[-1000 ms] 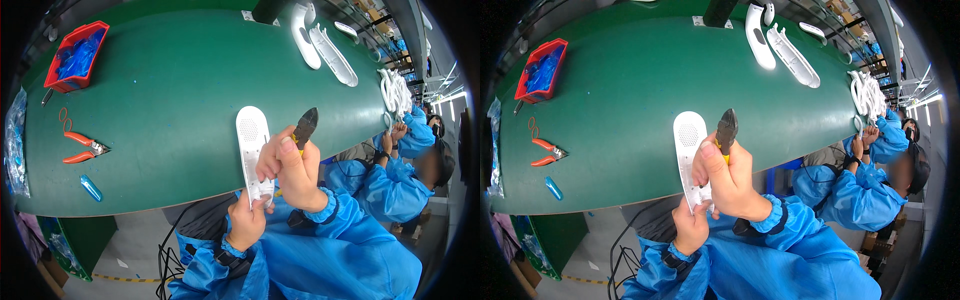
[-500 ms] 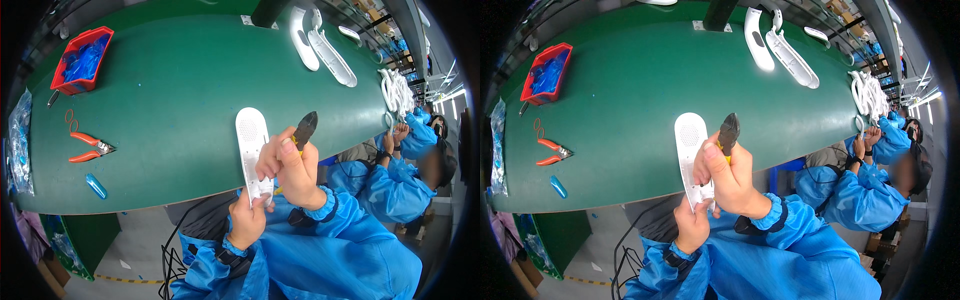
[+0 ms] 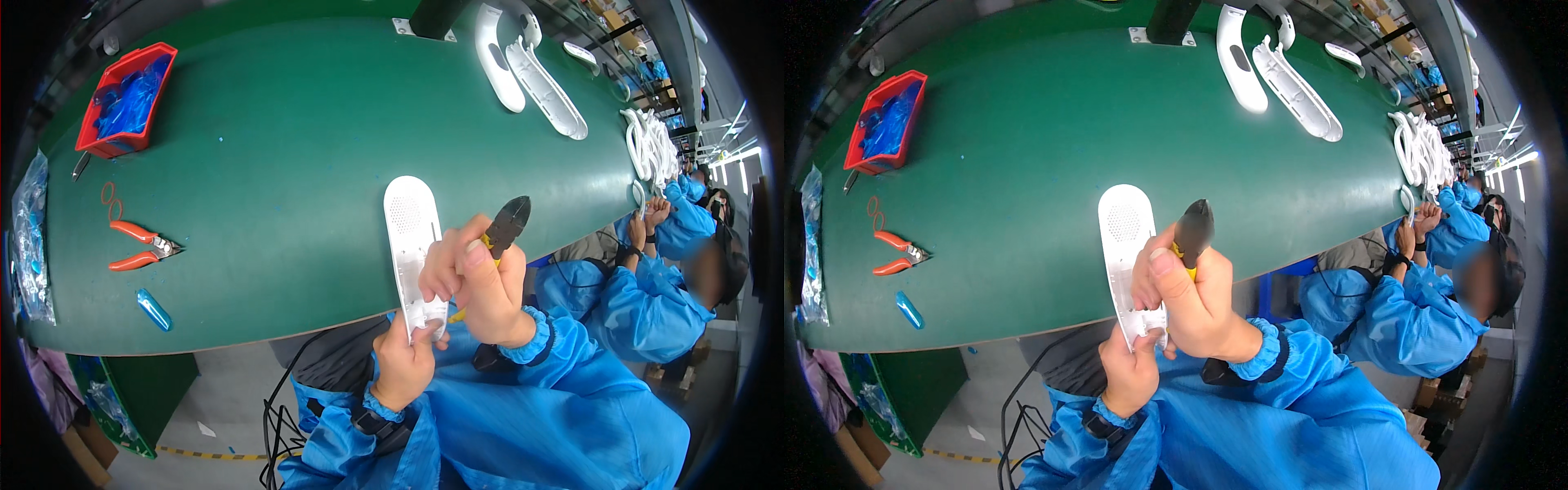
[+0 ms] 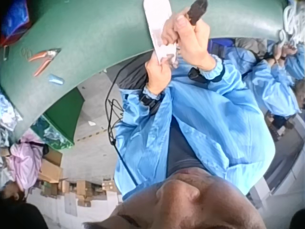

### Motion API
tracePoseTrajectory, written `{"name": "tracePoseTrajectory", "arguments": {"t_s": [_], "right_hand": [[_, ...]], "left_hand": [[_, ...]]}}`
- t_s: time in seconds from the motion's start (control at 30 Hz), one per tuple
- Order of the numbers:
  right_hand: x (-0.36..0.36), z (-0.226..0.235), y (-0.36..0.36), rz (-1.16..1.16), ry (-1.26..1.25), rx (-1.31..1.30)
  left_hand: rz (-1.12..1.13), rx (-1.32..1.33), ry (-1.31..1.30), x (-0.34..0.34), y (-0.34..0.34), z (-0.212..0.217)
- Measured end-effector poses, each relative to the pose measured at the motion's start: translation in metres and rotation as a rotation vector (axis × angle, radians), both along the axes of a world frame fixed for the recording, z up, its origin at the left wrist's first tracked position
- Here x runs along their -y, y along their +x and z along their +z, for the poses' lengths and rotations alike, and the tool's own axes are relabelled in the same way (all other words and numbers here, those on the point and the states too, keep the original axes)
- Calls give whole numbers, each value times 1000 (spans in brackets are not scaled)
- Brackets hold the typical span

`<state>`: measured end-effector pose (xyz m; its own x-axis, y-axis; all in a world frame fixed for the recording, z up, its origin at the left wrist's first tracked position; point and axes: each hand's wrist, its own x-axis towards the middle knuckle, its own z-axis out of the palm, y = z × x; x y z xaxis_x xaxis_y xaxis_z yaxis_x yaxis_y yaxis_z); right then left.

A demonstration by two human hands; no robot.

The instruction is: Trim and assemble white plastic electronic housing components using pliers.

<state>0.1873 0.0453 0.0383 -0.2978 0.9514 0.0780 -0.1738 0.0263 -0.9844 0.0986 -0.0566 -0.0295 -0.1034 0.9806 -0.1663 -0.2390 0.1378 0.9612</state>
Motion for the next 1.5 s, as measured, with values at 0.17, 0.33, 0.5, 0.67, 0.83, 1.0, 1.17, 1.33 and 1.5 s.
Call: {"name": "tracePoseTrajectory", "arguments": {"t_s": [0.17,0.33,0.5,0.67,0.83,1.0,1.17,1.33,1.5], "right_hand": [[4,-3,0,-2,112,81],[4,-6,-9,-15,270,302],[6,-2,-2,-15,144,128],[4,25,33,-125,92,257],[22,9,29,-62,-156,290],[10,1,26,11,-375,-5],[-3,-7,24,239,-520,-344],[-9,-6,12,229,-568,-349],[-67,48,-14,-37,-142,158]], "left_hand": [[13,-99,39,-4,-3,8],[34,-174,92,-6,-6,11],[-5,-89,20,-1,-4,4],[-75,-183,-13,6,-22,30],[-104,-698,332,-9,-31,62],[-157,-847,396,-9,-39,86],[-20,-1047,460,-4,-33,95],[118,-1125,604,-11,-41,89],[237,-913,602,-18,-78,93]]}}
